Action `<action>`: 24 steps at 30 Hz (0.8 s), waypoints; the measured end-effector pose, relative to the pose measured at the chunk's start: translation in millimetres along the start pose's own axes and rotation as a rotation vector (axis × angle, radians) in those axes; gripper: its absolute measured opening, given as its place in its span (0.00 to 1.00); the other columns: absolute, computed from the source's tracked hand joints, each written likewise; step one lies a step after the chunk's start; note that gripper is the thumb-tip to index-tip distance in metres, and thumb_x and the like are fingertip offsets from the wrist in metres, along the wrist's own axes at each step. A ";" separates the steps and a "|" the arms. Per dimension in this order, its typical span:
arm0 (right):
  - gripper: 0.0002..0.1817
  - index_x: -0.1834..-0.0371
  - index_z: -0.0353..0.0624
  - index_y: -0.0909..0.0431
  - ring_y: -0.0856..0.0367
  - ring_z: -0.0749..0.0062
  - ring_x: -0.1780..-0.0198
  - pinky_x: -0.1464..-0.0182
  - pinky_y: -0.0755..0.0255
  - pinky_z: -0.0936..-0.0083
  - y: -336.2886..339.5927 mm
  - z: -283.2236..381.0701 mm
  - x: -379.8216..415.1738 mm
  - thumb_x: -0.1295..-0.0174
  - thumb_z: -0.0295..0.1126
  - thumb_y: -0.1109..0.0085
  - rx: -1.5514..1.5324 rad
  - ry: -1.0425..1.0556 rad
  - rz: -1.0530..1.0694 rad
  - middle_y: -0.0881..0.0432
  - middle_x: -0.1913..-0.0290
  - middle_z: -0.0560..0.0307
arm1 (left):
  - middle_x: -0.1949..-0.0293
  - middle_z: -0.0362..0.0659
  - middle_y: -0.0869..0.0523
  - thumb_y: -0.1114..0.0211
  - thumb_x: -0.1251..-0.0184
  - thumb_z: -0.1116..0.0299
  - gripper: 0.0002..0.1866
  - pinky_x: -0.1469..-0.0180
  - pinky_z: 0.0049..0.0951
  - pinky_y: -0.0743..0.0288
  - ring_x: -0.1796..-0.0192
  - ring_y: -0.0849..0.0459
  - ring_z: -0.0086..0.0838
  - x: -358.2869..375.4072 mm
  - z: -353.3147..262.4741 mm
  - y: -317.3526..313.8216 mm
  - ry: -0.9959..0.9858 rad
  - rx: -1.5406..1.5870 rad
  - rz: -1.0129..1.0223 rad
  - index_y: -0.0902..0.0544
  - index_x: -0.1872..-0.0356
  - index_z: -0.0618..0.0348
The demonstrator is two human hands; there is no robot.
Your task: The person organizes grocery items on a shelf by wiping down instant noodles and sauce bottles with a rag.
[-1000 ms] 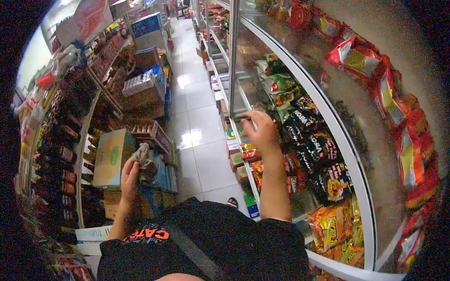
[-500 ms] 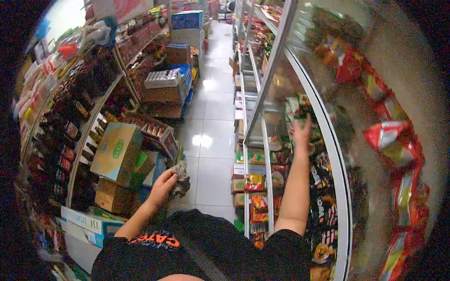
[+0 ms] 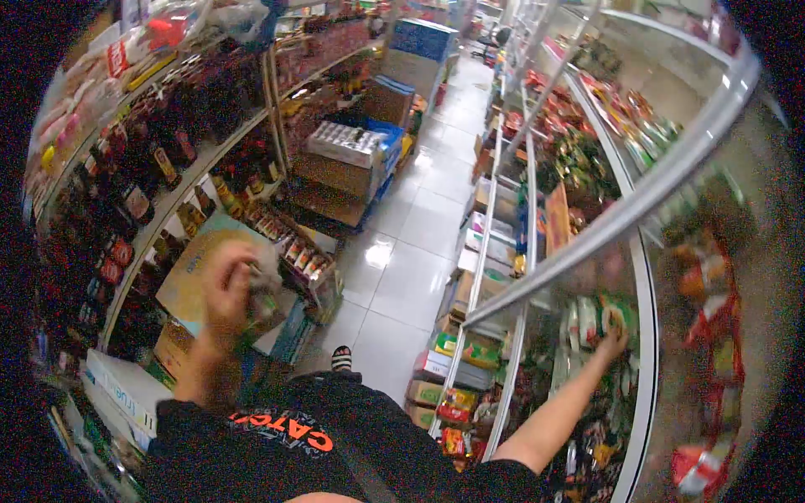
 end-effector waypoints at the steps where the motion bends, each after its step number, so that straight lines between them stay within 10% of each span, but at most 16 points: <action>1: 0.29 0.39 0.42 0.41 0.29 0.58 0.50 0.63 0.27 0.71 5.9 -6.9 -3.1 0.43 0.39 0.47 -0.097 0.001 -0.068 0.34 0.42 0.52 | 0.65 0.45 0.23 0.46 0.38 0.62 0.12 0.56 0.29 0.32 0.61 0.25 0.34 -31.0 -29.3 22.5 -0.134 -0.214 -0.076 0.24 0.65 0.62; 4: 0.25 0.42 0.48 0.35 0.32 0.56 0.45 0.48 0.36 0.62 32.5 -1.2 -6.0 0.43 0.41 0.45 0.435 0.123 -0.139 0.35 0.41 0.48 | 0.62 0.47 0.22 0.42 0.42 0.66 0.13 0.60 0.34 0.29 0.61 0.23 0.36 -82.2 -93.1 75.3 -0.522 -0.499 -0.205 0.25 0.58 0.61; 10: 0.21 0.44 0.46 0.33 0.35 0.54 0.42 0.45 0.41 0.58 -33.7 143.5 190.4 0.40 0.39 0.50 0.223 -0.006 -0.396 0.36 0.40 0.48 | 0.62 0.47 0.22 0.42 0.44 0.62 0.16 0.59 0.35 0.29 0.61 0.23 0.36 -102.5 -137.3 59.3 -0.958 -0.767 0.157 0.25 0.59 0.61; 16: 0.16 0.59 0.39 0.26 0.31 0.70 0.53 0.51 0.37 0.77 -40.7 138.9 215.9 0.55 0.23 0.42 0.453 -0.024 0.626 0.30 0.57 0.55 | 0.62 0.47 0.21 0.42 0.45 0.57 0.19 0.57 0.35 0.30 0.61 0.23 0.36 -102.4 -143.9 20.8 -1.045 -0.755 0.331 0.24 0.59 0.61; 20: 0.16 0.62 0.44 0.23 0.31 0.67 0.57 0.56 0.34 0.77 -101.4 161.8 248.9 0.58 0.26 0.40 0.538 -0.076 1.110 0.32 0.57 0.53 | 0.62 0.47 0.21 0.42 0.47 0.55 0.21 0.57 0.36 0.30 0.61 0.23 0.36 -101.6 -159.7 2.5 -1.058 -0.752 0.363 0.24 0.59 0.61; 21: 0.16 0.62 0.44 0.23 0.30 0.68 0.62 0.60 0.34 0.78 -119.2 171.2 251.2 0.58 0.27 0.40 0.644 0.343 1.211 0.32 0.61 0.52 | 0.62 0.47 0.21 0.42 0.47 0.54 0.21 0.56 0.36 0.30 0.61 0.23 0.36 -101.5 -163.9 -0.3 -1.055 -0.751 0.363 0.24 0.59 0.61; 24: 0.16 0.61 0.45 0.22 0.30 0.69 0.65 0.63 0.34 0.79 -158.0 177.9 260.6 0.58 0.27 0.40 0.609 0.133 1.339 0.31 0.64 0.52 | 0.63 0.47 0.21 0.42 0.48 0.52 0.23 0.56 0.36 0.30 0.61 0.23 0.36 -101.5 -173.6 -5.7 -1.050 -0.775 0.374 0.23 0.59 0.61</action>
Point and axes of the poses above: each hand's wrist, its own x-axis away from the middle knuckle, its own y-axis out of the back of the hand, z = x × y, the point moved 6 cm from there along -x, towards the middle knuckle
